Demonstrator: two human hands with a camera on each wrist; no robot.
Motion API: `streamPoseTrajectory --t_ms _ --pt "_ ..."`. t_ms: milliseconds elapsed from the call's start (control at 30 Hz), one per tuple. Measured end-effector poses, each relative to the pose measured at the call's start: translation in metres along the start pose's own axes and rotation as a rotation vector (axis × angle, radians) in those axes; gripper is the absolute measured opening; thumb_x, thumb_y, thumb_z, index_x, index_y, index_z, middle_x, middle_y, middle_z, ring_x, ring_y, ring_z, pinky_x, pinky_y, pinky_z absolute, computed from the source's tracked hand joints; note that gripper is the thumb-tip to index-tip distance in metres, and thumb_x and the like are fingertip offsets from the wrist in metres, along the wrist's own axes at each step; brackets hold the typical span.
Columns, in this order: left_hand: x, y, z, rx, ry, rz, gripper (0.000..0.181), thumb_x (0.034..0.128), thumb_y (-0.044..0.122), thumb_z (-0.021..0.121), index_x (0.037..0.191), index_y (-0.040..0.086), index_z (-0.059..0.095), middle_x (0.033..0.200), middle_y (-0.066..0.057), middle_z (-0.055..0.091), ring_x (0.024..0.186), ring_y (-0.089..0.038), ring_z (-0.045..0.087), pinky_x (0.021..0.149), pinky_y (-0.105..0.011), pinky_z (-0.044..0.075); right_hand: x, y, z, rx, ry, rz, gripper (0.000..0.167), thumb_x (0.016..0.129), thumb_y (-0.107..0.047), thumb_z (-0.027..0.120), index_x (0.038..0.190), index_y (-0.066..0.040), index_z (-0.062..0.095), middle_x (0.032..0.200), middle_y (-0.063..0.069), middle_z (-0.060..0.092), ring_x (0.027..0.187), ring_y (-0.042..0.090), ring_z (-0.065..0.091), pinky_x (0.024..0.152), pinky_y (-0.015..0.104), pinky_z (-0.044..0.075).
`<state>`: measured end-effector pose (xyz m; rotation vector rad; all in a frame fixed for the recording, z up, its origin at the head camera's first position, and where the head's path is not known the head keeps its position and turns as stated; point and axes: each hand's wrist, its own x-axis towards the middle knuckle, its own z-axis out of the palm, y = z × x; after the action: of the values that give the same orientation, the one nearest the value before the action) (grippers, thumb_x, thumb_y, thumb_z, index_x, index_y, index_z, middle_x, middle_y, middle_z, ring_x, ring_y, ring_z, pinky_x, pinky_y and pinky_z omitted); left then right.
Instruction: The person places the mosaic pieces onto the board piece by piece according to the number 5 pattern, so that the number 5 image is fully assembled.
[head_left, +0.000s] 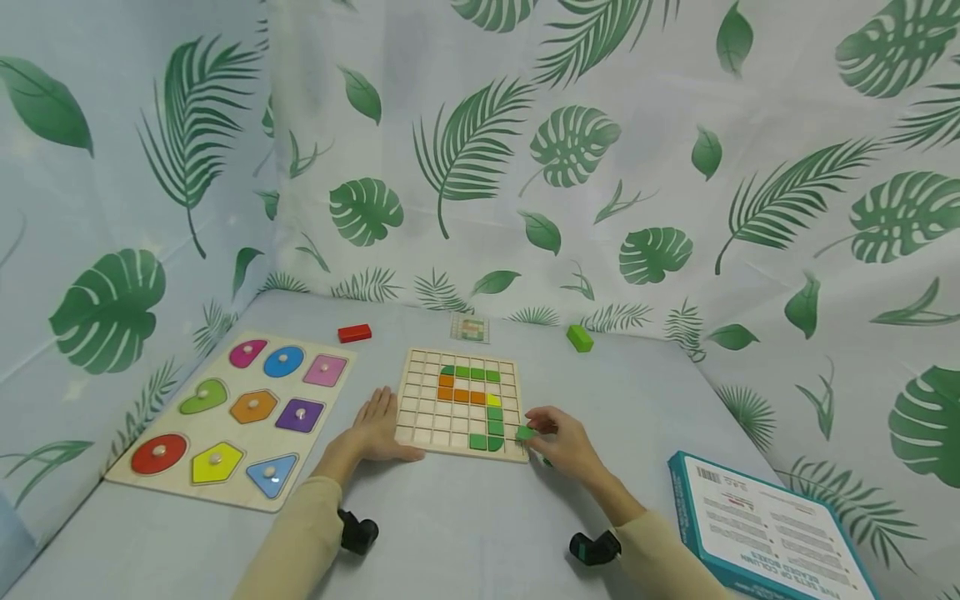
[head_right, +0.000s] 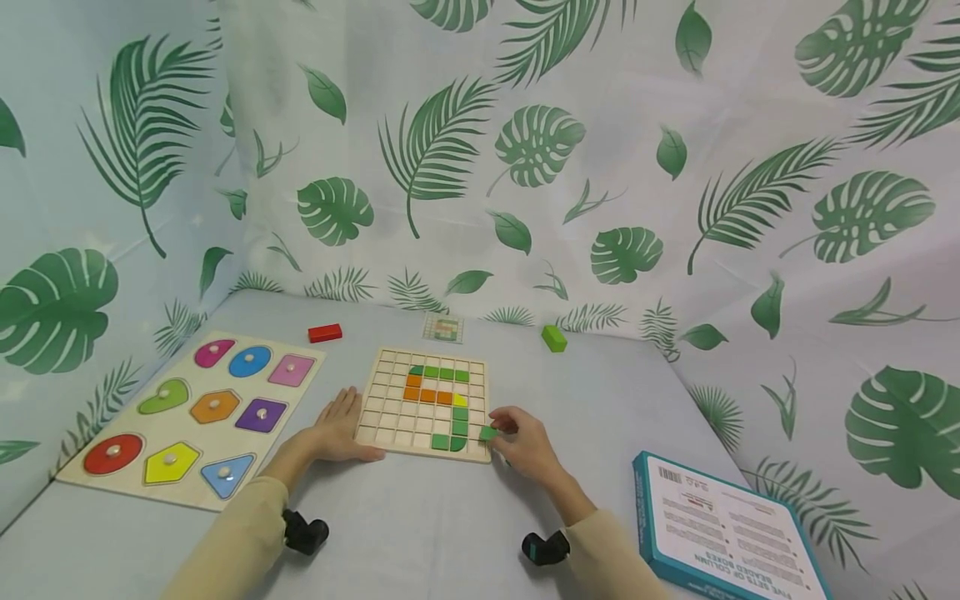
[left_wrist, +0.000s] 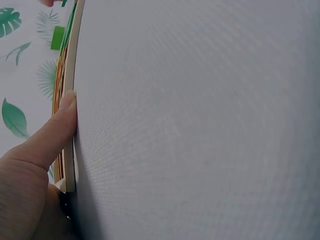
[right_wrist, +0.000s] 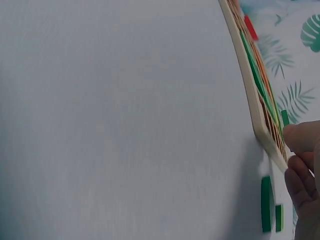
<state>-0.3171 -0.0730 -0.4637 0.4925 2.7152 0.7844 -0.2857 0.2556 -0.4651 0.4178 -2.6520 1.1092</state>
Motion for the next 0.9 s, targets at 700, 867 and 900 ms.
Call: streamPoseTrajectory --t_ms 700,867,900 --pt "0.005 -0.004 0.006 -0.006 0.017 -0.006 0.116 0.0753 0.050 0.072 0.145 -0.012 0.004 0.153 -0.028 -0.004 0.141 -0.037 -0.007 0.113 -0.046 -0.003 0.016 -0.034 0.052 0.030 -0.111 -0.182 0.035 0.077 0.002 0.072 0.110 -0.004 0.062 0.096 0.002 0.064 0.089 0.014 0.061 0.079 0.032 0.052" --pt "0.008 -0.004 0.007 -0.002 0.019 -0.019 0.117 0.0745 0.049 0.073 0.146 -0.012 0.003 0.153 -0.027 -0.005 0.141 -0.036 -0.008 0.113 -0.046 -0.004 0.020 -0.038 0.058 -0.013 -0.114 -0.216 0.034 0.077 -0.002 0.073 0.110 -0.005 0.063 0.097 -0.001 0.064 0.088 0.012 0.061 0.078 0.031 0.052" --pt "0.009 -0.005 0.008 0.000 0.019 -0.023 0.117 0.0746 0.049 0.073 0.146 -0.012 0.003 0.154 -0.027 -0.005 0.141 -0.036 -0.008 0.113 -0.046 -0.004 0.020 -0.039 0.059 -0.018 -0.116 -0.215 0.034 0.077 -0.002 0.073 0.110 -0.006 0.063 0.097 -0.001 0.064 0.088 0.012 0.060 0.078 0.030 0.052"
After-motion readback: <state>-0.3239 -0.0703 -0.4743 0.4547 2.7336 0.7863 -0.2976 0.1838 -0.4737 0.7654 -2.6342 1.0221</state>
